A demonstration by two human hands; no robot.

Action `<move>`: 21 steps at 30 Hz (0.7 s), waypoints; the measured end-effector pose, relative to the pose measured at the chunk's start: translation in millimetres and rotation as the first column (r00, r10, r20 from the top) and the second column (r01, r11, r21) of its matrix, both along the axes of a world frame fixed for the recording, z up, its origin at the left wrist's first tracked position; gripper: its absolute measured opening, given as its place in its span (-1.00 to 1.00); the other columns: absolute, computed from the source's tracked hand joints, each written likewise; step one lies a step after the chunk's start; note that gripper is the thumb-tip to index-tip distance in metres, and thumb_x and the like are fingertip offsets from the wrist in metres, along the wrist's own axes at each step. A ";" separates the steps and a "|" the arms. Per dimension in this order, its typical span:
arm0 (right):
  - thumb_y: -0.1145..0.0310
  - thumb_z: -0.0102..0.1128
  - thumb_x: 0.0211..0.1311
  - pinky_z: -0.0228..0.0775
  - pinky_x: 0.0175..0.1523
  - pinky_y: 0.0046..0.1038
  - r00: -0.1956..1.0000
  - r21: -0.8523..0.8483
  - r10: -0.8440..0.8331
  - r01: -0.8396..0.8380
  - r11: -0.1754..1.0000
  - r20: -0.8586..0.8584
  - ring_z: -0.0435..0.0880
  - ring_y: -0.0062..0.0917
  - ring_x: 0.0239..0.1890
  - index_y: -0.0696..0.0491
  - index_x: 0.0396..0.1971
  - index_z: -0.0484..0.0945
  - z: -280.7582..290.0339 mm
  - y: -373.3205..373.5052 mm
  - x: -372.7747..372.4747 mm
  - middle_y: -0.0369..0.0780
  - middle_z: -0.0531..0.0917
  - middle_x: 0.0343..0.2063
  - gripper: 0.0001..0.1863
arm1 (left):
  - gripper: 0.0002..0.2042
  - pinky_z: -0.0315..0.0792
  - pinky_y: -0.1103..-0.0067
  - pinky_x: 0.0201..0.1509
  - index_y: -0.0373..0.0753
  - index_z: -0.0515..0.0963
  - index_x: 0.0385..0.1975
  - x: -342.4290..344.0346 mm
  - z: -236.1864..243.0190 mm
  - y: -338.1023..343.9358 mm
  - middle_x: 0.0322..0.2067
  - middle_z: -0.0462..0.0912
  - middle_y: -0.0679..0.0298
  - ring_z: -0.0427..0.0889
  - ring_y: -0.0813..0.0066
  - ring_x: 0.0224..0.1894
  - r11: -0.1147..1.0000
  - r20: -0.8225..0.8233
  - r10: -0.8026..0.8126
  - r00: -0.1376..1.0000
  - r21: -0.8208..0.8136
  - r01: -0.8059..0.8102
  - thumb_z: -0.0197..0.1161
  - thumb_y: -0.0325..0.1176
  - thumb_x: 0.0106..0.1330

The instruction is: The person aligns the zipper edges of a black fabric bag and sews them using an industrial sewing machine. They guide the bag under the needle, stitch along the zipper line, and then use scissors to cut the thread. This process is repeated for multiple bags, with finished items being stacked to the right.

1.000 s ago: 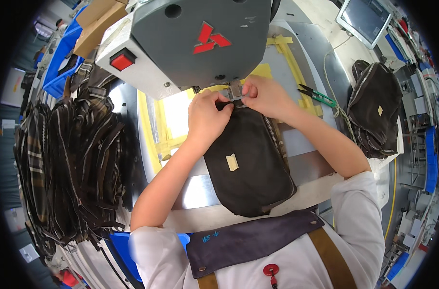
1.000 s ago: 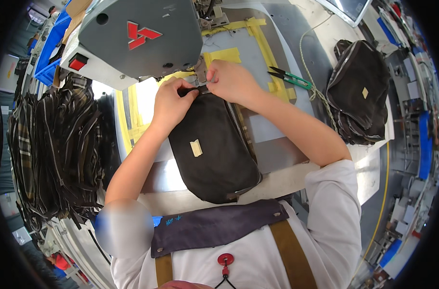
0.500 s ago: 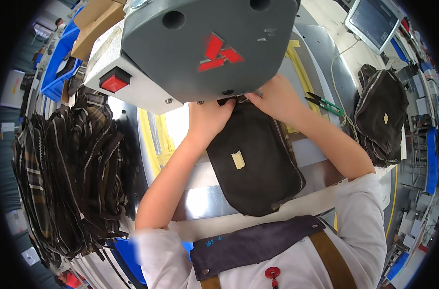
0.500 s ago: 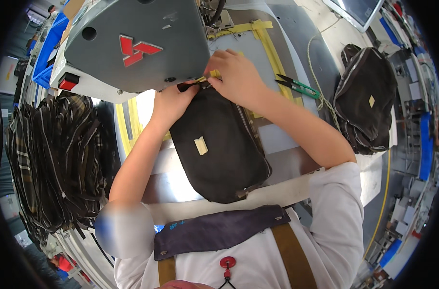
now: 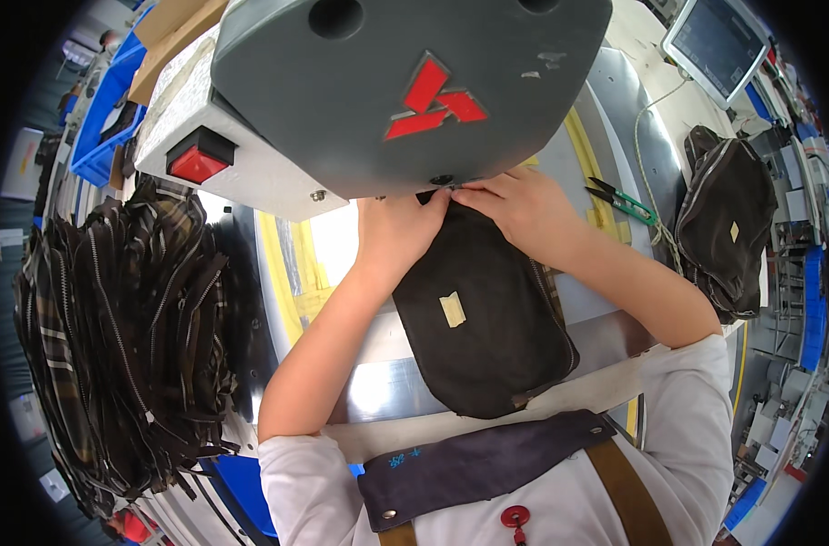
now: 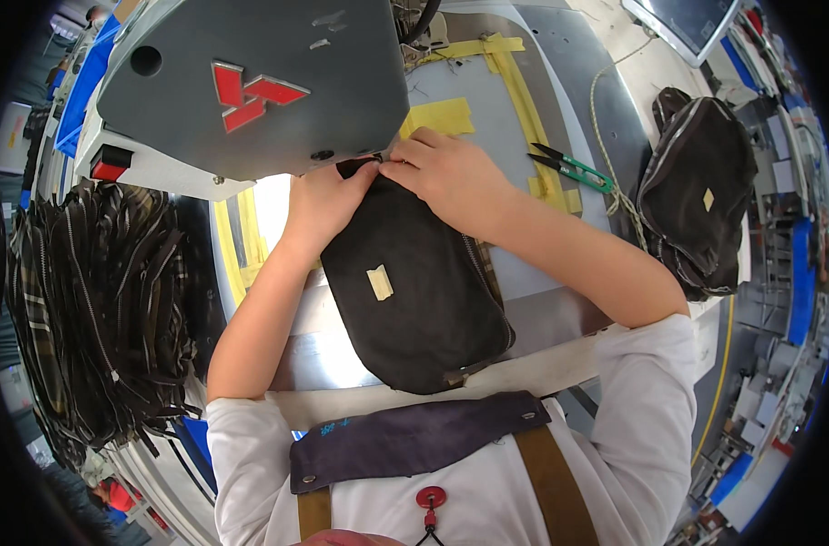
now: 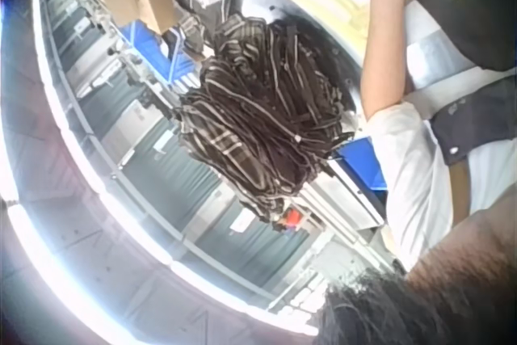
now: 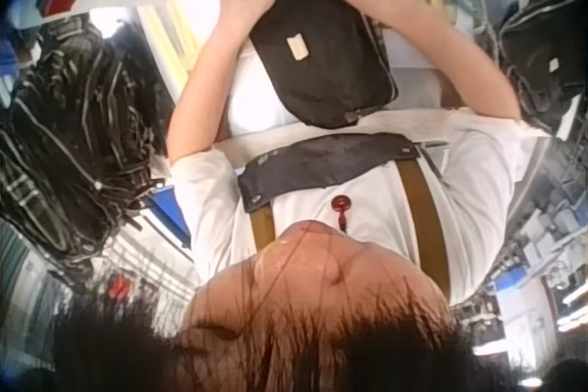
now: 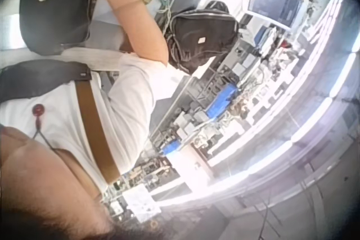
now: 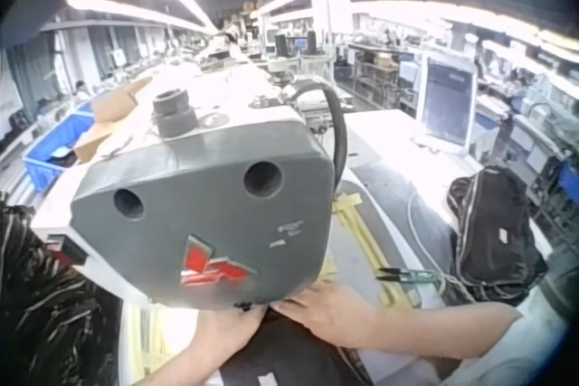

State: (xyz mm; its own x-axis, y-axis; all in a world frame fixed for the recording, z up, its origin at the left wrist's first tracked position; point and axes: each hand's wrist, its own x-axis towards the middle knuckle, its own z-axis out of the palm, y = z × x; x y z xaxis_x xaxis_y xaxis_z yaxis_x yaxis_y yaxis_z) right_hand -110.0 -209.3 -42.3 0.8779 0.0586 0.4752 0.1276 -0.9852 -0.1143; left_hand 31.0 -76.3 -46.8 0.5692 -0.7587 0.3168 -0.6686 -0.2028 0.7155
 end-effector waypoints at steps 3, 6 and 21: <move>0.46 0.16 0.01 0.51 -0.17 -0.45 1.000 0.013 0.021 -0.021 1.000 -0.006 0.55 -0.47 -0.17 0.04 -0.22 0.61 4.2 -1.1 0.9 -0.32 0.55 -0.25 -0.73 | -0.86 0.44 0.33 -0.23 -0.32 0.64 -0.39 1.3 -5.8 -0.5 -0.42 0.65 0.10 0.61 0.08 -0.34 1.000 0.067 0.015 0.998 -0.011 -0.015 0.35 -0.47 0.06; 0.45 0.15 0.03 0.50 -0.16 -0.45 0.999 -0.066 0.036 -0.037 0.997 -0.008 0.54 -0.48 -0.18 0.02 -0.21 0.62 5.0 -1.1 2.0 -0.33 0.53 -0.25 -0.73 | -0.86 0.42 0.31 -0.23 -0.34 0.62 -0.38 3.1 -10.8 -2.3 -0.42 0.64 0.09 0.60 0.07 -0.35 1.000 0.086 0.015 0.996 -0.009 -0.014 0.36 -0.47 0.06; 0.46 0.16 0.06 0.49 -0.24 -0.42 0.997 0.122 -0.075 0.071 0.990 0.027 0.56 -0.45 -0.22 0.00 -0.27 0.62 -2.0 2.6 2.4 -0.33 0.54 -0.28 -0.80 | -0.72 0.47 0.38 0.02 -0.32 0.59 -0.18 -8.0 3.1 30.1 -0.11 0.62 0.17 0.60 0.17 -0.07 0.972 0.379 -0.233 0.896 0.056 0.229 0.34 -0.42 0.09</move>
